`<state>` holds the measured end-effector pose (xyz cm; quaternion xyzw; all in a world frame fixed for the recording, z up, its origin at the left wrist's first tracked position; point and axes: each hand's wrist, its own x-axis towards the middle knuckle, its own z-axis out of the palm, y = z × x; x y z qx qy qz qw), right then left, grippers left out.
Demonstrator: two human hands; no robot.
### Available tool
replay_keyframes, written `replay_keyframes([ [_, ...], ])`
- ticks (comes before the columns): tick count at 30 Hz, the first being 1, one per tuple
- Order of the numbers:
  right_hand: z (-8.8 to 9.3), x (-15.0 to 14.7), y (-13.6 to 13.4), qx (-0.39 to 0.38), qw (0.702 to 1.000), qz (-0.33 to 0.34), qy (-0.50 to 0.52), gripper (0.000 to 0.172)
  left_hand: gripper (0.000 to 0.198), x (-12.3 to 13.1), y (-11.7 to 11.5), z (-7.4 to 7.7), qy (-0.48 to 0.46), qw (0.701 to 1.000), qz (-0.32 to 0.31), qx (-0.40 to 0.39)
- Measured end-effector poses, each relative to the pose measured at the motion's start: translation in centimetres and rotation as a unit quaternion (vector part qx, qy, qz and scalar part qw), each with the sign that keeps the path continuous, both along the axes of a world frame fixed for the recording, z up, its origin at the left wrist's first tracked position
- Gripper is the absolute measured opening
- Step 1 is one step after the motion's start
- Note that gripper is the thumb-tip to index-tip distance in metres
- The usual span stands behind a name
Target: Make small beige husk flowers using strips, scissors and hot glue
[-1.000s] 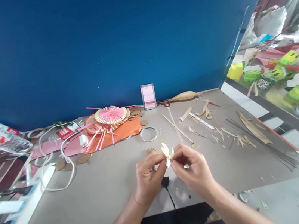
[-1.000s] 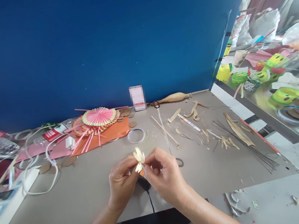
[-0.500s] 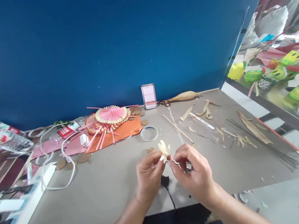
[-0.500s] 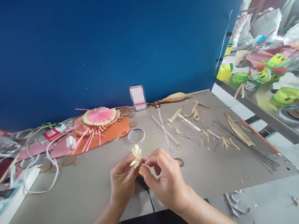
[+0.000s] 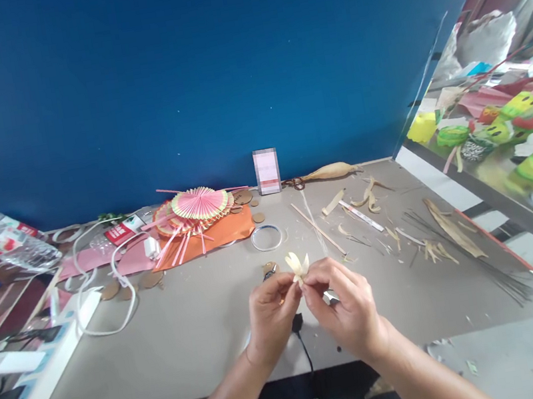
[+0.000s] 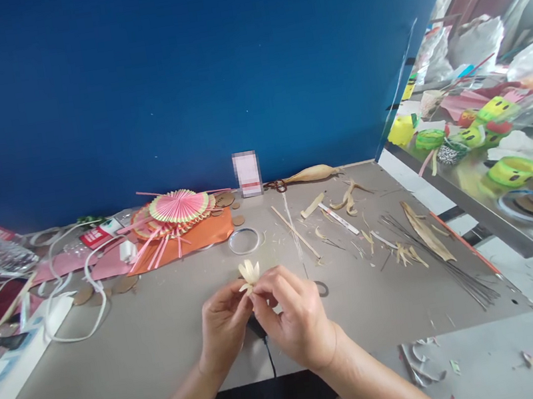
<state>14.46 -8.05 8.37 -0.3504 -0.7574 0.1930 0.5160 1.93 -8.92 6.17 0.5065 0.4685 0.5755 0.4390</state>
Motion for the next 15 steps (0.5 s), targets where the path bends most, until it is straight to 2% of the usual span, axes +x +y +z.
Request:
replay_keyframes([
  [15,0.36,0.5,0.13,-0.043,0.999,0.01,-0.001,0.008,0.019,-0.01,0.07,-0.2,-0.041,0.999,-0.014,-0.029],
])
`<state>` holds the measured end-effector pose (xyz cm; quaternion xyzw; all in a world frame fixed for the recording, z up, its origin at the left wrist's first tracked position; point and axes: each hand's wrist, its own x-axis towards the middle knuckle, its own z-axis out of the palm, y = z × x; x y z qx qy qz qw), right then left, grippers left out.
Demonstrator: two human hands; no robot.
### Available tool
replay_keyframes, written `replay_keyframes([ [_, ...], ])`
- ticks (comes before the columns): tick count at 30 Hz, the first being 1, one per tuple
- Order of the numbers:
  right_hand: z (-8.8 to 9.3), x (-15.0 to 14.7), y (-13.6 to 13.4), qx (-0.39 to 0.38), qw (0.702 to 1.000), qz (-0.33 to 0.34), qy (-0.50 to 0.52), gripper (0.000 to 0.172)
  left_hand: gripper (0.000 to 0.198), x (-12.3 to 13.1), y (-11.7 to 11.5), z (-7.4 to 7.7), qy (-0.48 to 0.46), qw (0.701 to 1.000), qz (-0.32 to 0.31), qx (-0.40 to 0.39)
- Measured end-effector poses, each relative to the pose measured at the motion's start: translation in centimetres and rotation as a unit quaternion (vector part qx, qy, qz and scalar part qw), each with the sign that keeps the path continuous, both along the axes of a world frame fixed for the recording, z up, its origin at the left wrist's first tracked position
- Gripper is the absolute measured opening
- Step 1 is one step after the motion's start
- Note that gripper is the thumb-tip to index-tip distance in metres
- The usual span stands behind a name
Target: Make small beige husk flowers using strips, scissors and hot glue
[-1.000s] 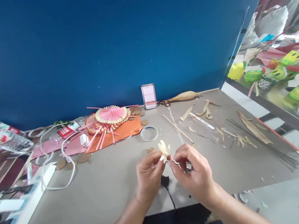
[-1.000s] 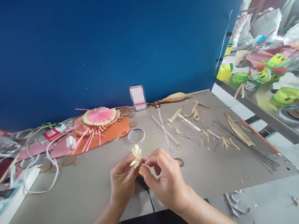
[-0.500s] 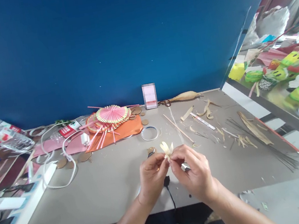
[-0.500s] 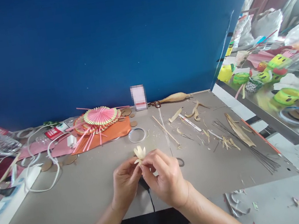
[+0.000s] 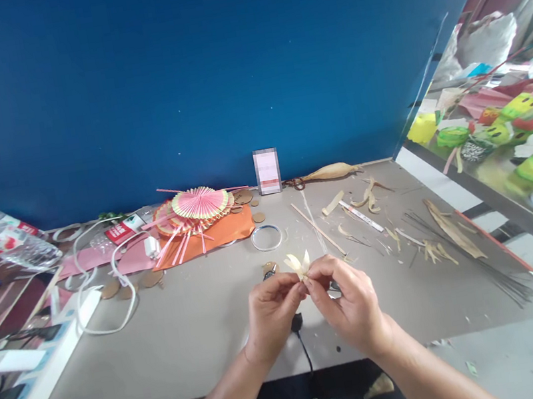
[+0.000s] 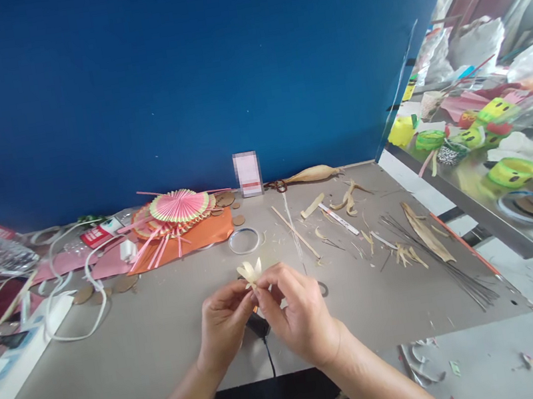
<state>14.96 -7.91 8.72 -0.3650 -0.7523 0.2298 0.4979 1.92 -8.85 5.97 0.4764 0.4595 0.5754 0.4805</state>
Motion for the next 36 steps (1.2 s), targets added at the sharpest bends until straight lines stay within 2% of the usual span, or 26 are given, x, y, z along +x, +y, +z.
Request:
replay_keyframes([
  [11,0.0,-0.1,-0.1,-0.01,1.0,-0.002,-0.01,0.007,0.016,-0.2,0.1,0.0,0.003,1.0,-0.005,0.001],
  [14,-0.2,0.0,0.1,-0.029,0.999,-0.029,-0.01,0.003,0.017,-0.4,0.4,0.1,-0.024,1.0,0.005,-0.002],
  [17,-0.8,0.3,0.3,-0.071,0.993,-0.056,-0.078,0.005,0.017,-1.2,0.9,0.3,-0.033,0.999,0.022,-0.006],
  [20,-1.9,-0.1,0.1,-0.116,0.968,-0.015,-0.221,0.006,0.014,-2.4,1.4,0.4,-0.009,0.999,0.035,0.016],
  [22,-3.0,-0.8,-0.3,-0.114,0.948,0.014,-0.296,0.015,0.011,-3.2,1.7,0.3,-0.005,0.998,0.047,0.036],
  [25,-4.9,-2.5,-0.9,-0.094,0.928,-0.007,-0.36,0.035,0.012,-3.9,2.0,0.0,0.001,0.997,0.066,0.044],
  [29,-6.8,-4.3,-0.9,-0.102,0.902,-0.022,-0.418,0.041,0.014,-4.7,2.6,-0.2,-0.021,0.995,0.088,0.036],
  [32,-7.3,-4.7,-0.4,-0.109,0.892,-0.011,-0.438,0.043,0.014,-5.5,3.1,-0.2,-0.043,0.992,0.114,0.027],
  [36,-6.7,-4.4,0.0,-0.143,0.877,-0.018,-0.459,0.039,0.014,-6.4,3.6,-0.3,-0.067,0.988,0.139,0.015],
])
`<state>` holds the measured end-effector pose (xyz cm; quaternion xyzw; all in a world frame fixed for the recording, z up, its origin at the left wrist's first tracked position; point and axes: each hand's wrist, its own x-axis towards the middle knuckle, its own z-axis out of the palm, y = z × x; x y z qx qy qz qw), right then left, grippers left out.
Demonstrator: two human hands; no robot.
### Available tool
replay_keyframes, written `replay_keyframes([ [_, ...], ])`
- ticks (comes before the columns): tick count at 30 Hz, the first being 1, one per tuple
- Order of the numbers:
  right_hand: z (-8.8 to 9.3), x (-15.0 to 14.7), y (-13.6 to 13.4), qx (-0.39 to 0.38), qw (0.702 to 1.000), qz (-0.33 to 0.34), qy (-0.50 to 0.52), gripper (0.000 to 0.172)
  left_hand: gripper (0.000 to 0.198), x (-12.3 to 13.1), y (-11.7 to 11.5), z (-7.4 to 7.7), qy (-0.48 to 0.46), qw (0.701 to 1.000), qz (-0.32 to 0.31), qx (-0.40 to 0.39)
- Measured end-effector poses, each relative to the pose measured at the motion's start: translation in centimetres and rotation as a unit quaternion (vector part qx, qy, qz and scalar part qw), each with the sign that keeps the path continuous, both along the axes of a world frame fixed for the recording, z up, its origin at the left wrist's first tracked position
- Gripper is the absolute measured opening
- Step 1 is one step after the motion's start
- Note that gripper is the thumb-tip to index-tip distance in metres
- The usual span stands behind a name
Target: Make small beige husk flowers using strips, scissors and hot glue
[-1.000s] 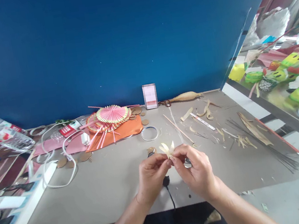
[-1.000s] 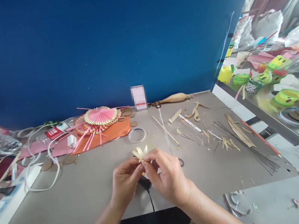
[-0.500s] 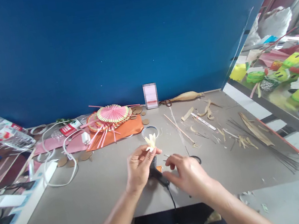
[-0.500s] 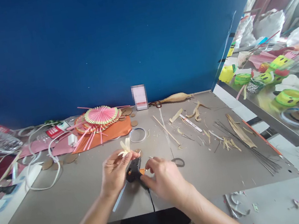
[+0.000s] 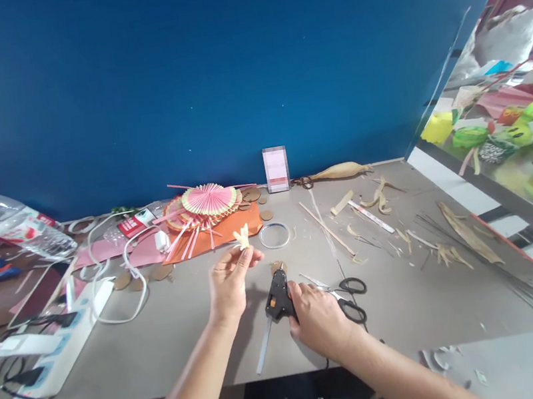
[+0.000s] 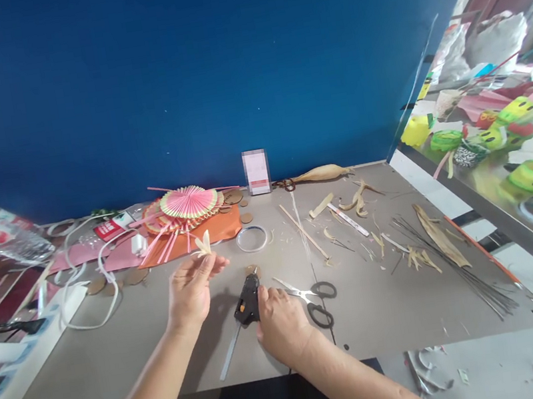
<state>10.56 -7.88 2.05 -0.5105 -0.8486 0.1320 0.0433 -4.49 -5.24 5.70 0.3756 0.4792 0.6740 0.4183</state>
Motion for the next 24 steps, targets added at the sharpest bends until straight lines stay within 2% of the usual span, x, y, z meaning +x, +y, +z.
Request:
replay_keyframes([
  [4,0.8,1.4,0.2,-0.019,1.0,-0.011,0.004,0.033,0.018,0.0,0.3,-0.5,-0.009,0.999,-0.001,-0.034],
  [7,1.1,2.8,0.5,-0.028,0.996,-0.024,0.078,0.036,0.022,0.4,0.5,-1.0,-0.022,0.997,-0.01,-0.069],
  [12,1.3,5.3,1.1,-0.044,0.982,-0.056,0.172,0.03,0.028,1.2,0.4,-2.0,-0.016,0.992,-0.038,-0.123],
  [19,1.6,9.5,1.7,-0.032,0.994,-0.052,0.095,0.023,0.027,3.4,-0.5,-2.9,-0.008,0.981,-0.106,-0.164],
  [24,1.4,10.7,1.7,-0.018,0.994,-0.051,0.094,0.025,0.027,5.1,-0.2,-3.0,0.014,0.973,-0.14,-0.182],
])
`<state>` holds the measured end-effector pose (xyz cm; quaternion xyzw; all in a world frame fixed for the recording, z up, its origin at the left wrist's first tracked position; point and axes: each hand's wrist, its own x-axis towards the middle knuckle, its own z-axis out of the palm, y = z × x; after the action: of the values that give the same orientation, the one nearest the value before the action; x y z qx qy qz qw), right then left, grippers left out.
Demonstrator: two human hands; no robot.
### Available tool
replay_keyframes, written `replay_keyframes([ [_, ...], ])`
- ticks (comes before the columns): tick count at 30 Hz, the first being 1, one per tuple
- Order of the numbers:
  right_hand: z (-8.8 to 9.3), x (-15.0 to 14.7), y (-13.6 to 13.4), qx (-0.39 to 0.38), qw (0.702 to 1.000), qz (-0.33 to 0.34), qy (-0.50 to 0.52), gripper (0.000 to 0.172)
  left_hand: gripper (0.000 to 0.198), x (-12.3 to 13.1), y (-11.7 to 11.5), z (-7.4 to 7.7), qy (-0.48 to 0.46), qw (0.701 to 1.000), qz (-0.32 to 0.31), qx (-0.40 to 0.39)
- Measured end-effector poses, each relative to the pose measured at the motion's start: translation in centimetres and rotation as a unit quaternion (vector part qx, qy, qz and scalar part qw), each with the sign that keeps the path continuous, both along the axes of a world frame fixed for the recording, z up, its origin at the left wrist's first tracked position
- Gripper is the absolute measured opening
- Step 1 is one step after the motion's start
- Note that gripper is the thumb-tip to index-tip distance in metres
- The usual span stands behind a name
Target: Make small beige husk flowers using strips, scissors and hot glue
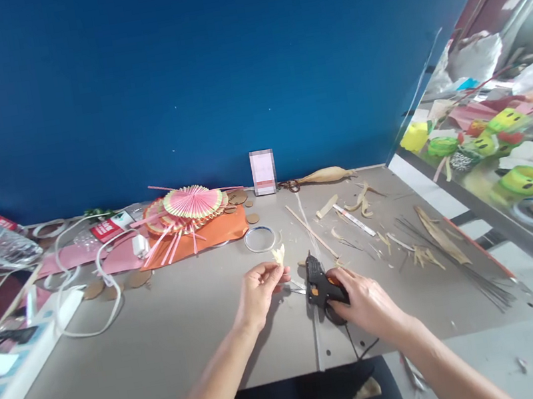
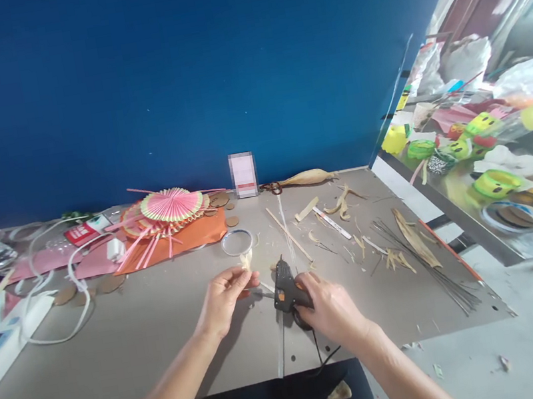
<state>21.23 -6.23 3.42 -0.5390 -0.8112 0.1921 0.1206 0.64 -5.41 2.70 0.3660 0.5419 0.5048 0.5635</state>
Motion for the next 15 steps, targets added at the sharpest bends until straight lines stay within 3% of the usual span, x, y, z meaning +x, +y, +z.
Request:
replay_keyframes([
  [6,-0.9,0.3,-0.3,0.004,0.999,-0.03,0.039,0.029,0.026,1.0,0.7,-0.5,0.008,1.0,-0.016,-0.017],
  [11,-1.4,1.2,-0.9,-0.013,0.996,-0.046,0.076,0.03,0.027,1.5,0.0,-0.4,0.024,0.998,-0.053,-0.034],
  [15,-1.7,1.3,-1.2,-0.048,0.969,-0.099,0.221,0.024,0.029,1.2,-0.3,-0.3,0.019,0.999,-0.028,-0.027],
])
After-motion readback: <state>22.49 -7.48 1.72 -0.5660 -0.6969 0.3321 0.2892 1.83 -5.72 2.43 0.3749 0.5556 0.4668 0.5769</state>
